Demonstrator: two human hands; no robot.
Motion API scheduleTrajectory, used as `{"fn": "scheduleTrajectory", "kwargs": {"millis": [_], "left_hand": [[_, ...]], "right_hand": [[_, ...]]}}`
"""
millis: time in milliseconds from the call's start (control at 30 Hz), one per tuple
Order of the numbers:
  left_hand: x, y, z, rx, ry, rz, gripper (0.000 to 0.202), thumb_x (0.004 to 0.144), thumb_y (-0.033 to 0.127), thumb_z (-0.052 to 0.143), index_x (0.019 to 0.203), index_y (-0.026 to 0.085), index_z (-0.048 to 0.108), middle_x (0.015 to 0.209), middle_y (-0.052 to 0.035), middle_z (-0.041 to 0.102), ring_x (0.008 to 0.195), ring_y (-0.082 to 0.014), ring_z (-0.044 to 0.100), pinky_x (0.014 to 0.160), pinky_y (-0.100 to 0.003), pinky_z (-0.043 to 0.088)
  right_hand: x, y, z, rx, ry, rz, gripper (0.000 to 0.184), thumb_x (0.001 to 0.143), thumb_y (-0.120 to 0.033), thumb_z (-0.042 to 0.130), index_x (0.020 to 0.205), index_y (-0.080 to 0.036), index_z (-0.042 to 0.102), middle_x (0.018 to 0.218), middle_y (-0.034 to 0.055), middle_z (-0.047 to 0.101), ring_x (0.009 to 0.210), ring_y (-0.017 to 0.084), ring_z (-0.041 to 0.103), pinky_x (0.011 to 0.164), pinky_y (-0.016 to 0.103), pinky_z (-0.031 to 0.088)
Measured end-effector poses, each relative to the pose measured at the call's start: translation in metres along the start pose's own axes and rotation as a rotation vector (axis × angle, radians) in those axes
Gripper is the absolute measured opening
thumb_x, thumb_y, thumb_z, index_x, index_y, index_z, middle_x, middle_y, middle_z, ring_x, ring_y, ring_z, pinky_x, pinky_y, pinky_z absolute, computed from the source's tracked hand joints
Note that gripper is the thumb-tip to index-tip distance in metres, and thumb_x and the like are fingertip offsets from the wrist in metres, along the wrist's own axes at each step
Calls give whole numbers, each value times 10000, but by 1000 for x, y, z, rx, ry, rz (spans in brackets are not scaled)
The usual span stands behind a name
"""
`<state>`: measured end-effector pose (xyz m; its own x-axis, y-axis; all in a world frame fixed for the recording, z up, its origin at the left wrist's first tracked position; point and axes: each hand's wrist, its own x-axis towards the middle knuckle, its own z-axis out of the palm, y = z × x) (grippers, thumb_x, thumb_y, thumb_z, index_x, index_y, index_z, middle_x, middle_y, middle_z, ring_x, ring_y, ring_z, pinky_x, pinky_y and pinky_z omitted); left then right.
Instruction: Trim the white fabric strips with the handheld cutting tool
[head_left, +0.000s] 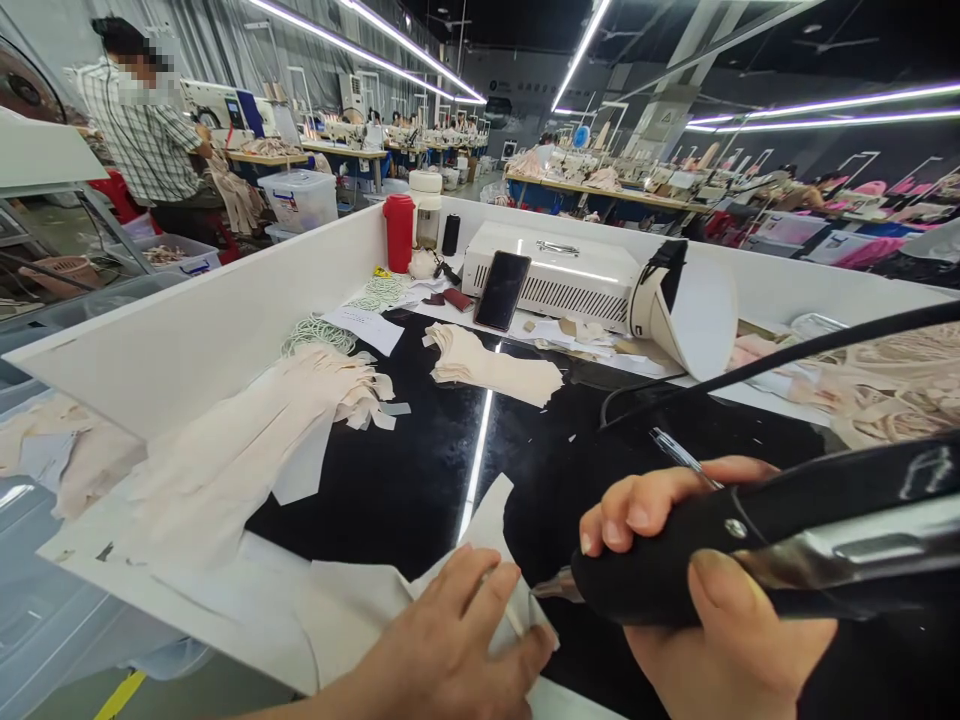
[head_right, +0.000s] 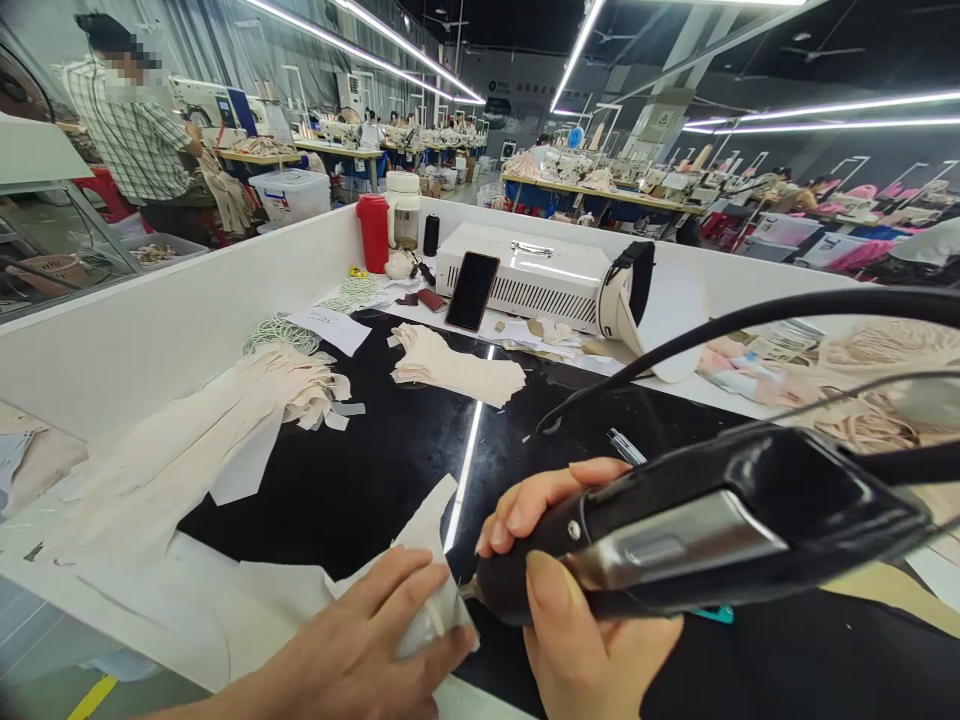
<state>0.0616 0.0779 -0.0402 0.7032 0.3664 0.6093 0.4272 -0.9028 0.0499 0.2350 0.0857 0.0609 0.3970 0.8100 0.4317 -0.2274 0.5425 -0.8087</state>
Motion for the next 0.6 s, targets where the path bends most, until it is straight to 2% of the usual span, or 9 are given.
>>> {"fn": "scheduleTrajectory", "kwargs": {"millis": [67, 133, 233, 333, 433, 600], "left_hand": [[-4, 3, 0, 43, 14, 0, 348, 1033, 386, 656, 1330, 207, 620, 1235, -165, 676, 1166, -324, 661, 996, -452, 599], [-2, 1, -5, 44, -22, 31, 381, 1045, 391, 653, 1356, 176, 605, 1244, -150, 688, 1197, -300, 647, 1044, -416, 567], [9, -8, -17, 16, -92, 82, 351, 1054, 389, 660, 1239, 90, 651, 1172, -138, 706, 1185, -265, 631, 1101, -376, 520], [22, -18, -24, -4, -191, 125, 335, 1050, 391, 686, 1149, 72, 680, 1075, -102, 693, 1116, -249, 634, 1075, -366, 527], [25, -26, -26, -3, -245, 126, 354, 1042, 401, 702, 1183, 77, 674, 1082, -99, 671, 1114, -257, 632, 1054, -391, 541], [22, -36, -27, -85, -247, 52, 345, 971, 376, 799, 1184, 137, 668, 1142, -113, 664, 1117, -261, 630, 1057, -414, 551]], "right_hand": [[-1, -1, -1, -3, -8, -3, 395, 807, -347, 912, 1091, -283, 645, 735, -37, 658, 600, 155, 603, 514, 280, 603], [-1, -1, -2, -6, -12, -13, 394, 801, -354, 917, 1085, -288, 651, 727, -36, 657, 593, 157, 600, 508, 283, 607], [-1, 1, -2, -1, 4, -24, 398, 796, -367, 917, 1084, -283, 657, 720, -36, 657, 584, 159, 598, 496, 284, 609], [-1, 4, -3, 5, 7, -28, 406, 792, -363, 915, 1098, -282, 661, 728, -34, 659, 584, 164, 603, 485, 286, 601], [-2, 6, -4, 9, 1, -30, 410, 802, -352, 906, 1120, -286, 657, 739, -33, 664, 591, 167, 610, 491, 290, 598], [-2, 6, -3, 0, -3, -27, 409, 802, -351, 906, 1117, -285, 652, 738, -37, 661, 590, 166, 613, 509, 299, 611]]}}
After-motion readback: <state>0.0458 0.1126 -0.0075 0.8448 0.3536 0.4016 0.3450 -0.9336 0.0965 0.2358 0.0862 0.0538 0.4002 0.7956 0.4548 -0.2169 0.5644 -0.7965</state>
